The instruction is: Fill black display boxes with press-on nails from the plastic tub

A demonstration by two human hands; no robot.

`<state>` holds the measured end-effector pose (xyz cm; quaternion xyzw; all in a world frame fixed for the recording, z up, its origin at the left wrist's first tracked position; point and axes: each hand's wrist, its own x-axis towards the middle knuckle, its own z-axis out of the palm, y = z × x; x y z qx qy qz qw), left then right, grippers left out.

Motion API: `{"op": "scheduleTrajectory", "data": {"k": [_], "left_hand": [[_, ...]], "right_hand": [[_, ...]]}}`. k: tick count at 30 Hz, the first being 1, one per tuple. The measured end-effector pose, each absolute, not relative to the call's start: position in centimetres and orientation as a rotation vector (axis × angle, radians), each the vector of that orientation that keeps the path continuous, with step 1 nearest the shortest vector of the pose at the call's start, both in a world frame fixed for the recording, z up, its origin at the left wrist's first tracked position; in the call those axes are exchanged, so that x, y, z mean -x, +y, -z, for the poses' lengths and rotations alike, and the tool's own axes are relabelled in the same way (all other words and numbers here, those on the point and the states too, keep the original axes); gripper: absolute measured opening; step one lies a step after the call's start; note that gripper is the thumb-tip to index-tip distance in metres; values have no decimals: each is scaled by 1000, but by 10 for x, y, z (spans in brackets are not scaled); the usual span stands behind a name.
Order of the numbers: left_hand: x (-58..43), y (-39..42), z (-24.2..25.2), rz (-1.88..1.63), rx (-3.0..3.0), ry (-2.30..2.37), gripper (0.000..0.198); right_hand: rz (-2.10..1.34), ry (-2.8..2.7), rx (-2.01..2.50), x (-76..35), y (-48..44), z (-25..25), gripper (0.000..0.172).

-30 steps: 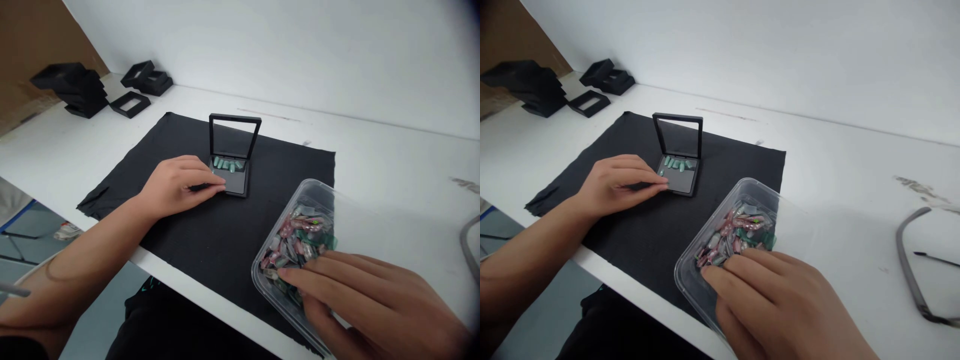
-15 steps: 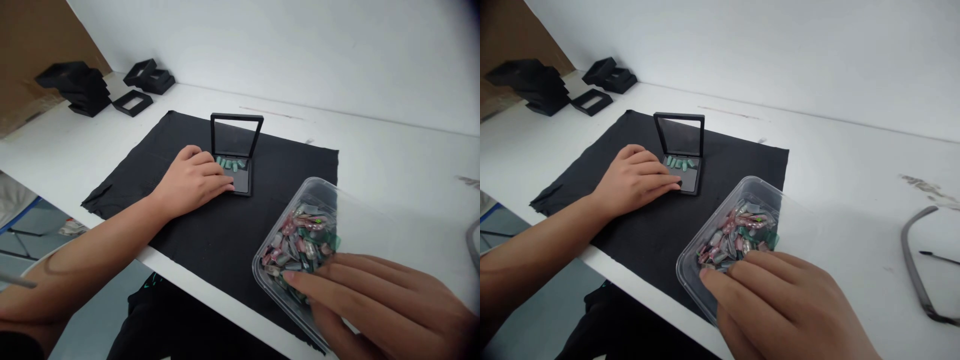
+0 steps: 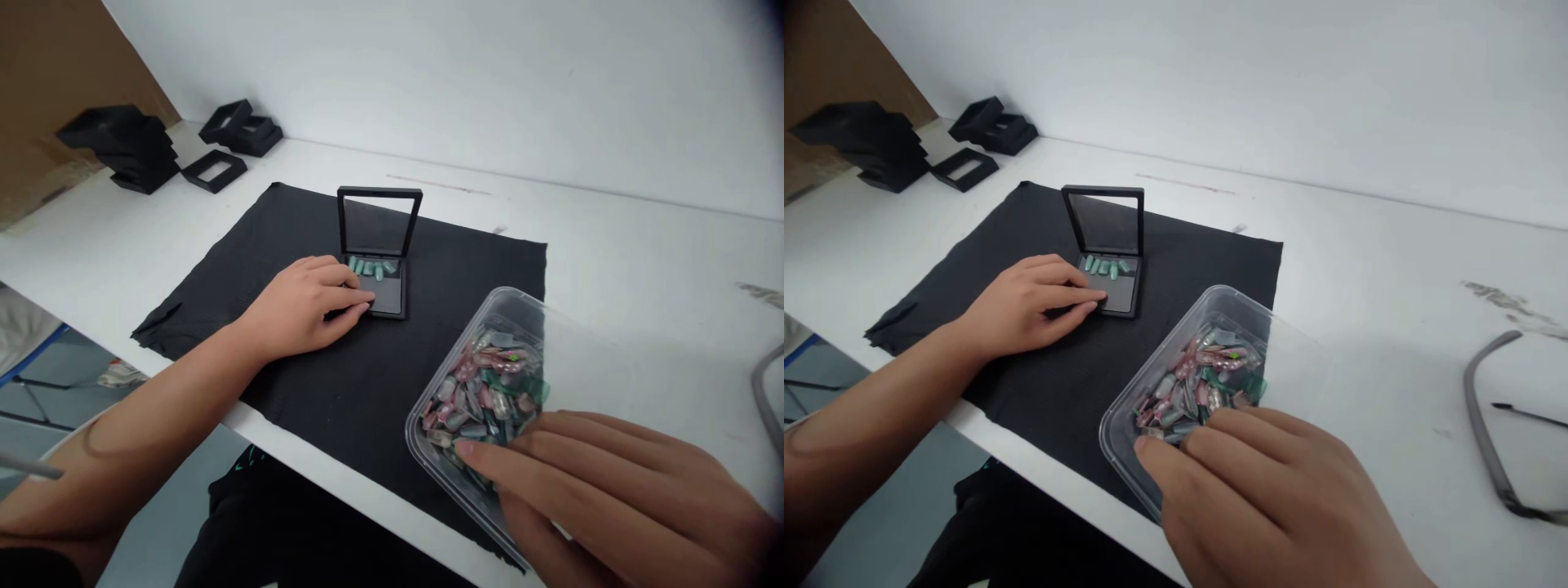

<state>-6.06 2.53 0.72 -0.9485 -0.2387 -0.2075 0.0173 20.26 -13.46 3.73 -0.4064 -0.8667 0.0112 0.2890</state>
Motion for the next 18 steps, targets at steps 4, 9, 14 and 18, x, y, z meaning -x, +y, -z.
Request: {"op": "scheduleTrajectory", "data": {"k": [4,9,14,18], "left_hand": [[63,31,-7,699,2943,-882,23],[61,31,-8,697,2868,-918,24],[63,32,-13,904,2891,-987,26],[73,38,-17,949,2872,-1099,26]], "right_hand": [[-128,-2289,1064,-203,-136,-37,24],[-127,-2300,1070,-204,-137,-38,25],[-150,-2292,1070,-205,-136,-37,23],[-145,-2302,1069,-205,-136,-37,23]]}}
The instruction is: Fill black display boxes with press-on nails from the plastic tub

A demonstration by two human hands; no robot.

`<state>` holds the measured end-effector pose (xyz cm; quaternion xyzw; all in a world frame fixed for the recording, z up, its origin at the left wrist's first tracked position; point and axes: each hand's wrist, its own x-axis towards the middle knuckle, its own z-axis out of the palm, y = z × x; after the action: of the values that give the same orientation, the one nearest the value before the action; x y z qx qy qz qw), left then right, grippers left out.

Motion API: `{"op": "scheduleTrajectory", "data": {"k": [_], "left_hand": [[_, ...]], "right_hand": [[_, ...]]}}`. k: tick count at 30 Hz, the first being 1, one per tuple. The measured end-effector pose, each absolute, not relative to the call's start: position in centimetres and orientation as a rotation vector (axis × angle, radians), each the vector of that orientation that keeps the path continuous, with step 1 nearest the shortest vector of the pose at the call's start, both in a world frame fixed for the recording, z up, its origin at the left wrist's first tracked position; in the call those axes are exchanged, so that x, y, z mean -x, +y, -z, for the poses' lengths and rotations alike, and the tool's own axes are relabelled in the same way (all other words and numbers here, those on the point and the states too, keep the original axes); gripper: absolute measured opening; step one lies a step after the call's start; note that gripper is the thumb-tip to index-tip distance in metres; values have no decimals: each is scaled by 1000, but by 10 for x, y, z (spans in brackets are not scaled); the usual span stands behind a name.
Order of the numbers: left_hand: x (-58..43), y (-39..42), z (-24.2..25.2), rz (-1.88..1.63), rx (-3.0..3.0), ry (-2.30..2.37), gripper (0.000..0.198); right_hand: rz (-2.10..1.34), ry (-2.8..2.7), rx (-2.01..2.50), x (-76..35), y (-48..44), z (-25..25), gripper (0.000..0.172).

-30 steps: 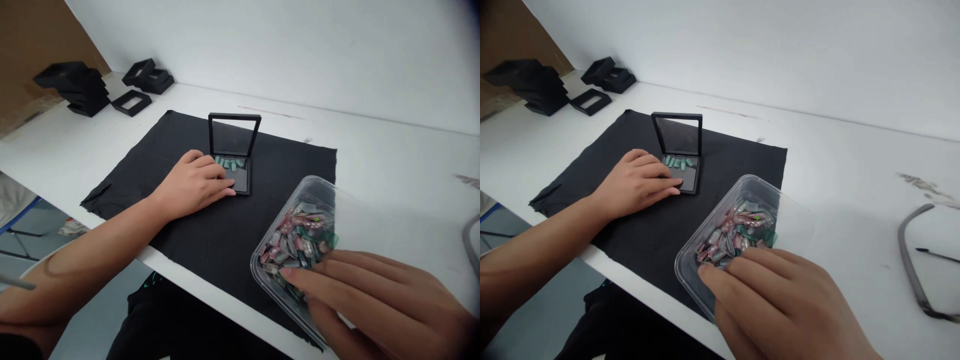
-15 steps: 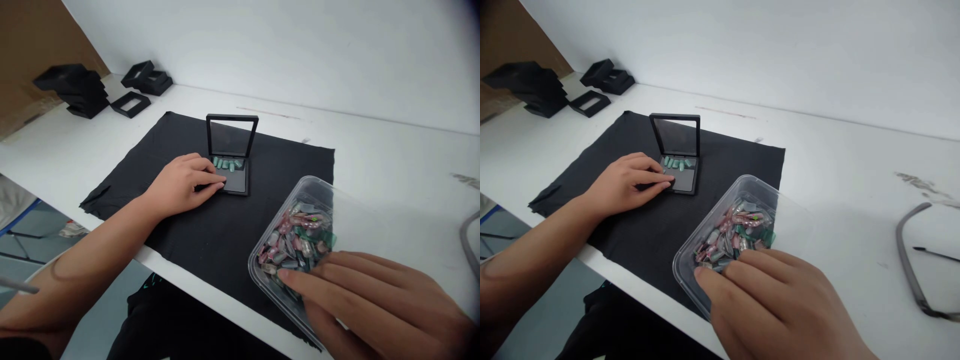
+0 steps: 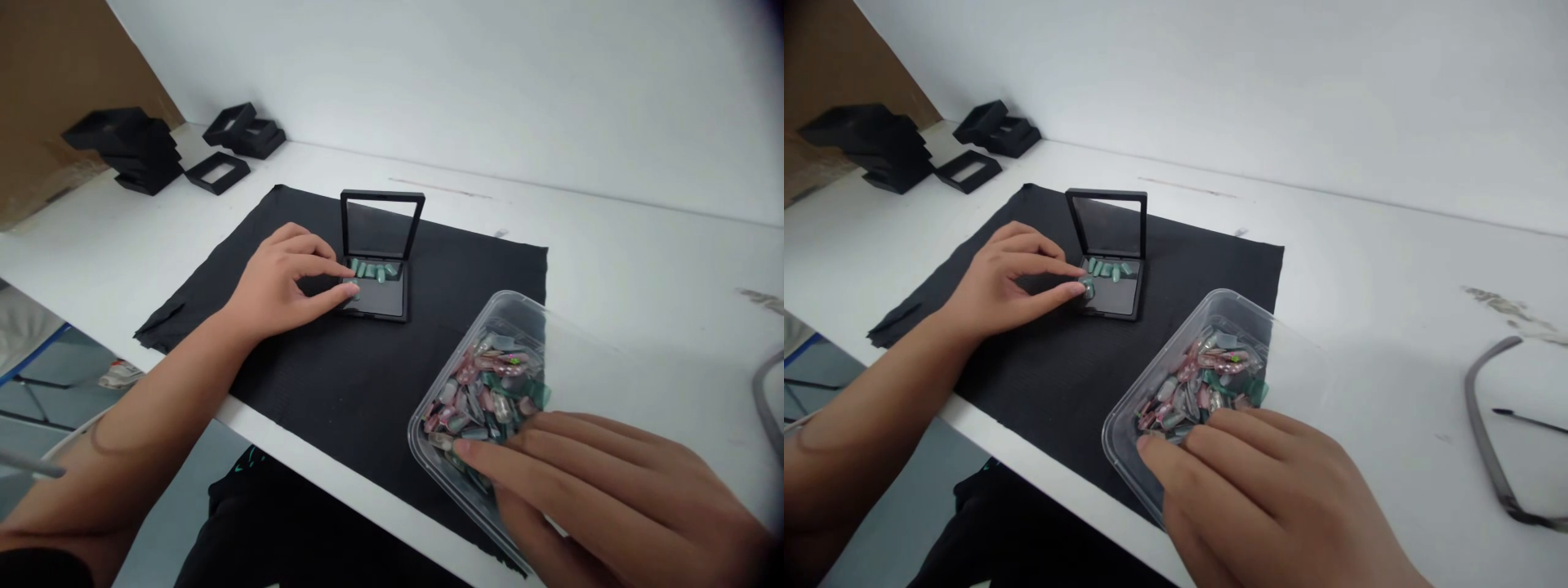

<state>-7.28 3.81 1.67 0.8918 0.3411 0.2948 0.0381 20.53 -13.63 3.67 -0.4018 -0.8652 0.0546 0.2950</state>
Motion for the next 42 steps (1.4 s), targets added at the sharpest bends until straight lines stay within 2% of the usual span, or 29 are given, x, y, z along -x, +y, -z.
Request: {"op": "scheduleTrajectory", "data": {"k": [7,35,42], "left_hand": [[79,42,-12,-692,-2778,1002,29],[66,26,-18,-610,-2947,1220,30],[65,29,-11,-533,-2935,1038,30]], "right_hand": [[-191,-2291,1093,-203,-135,-36,23],[-145,-2331,1083,-210,-135,-27,25],[-139,-2348,1063,-211,-135,-24,25]]}}
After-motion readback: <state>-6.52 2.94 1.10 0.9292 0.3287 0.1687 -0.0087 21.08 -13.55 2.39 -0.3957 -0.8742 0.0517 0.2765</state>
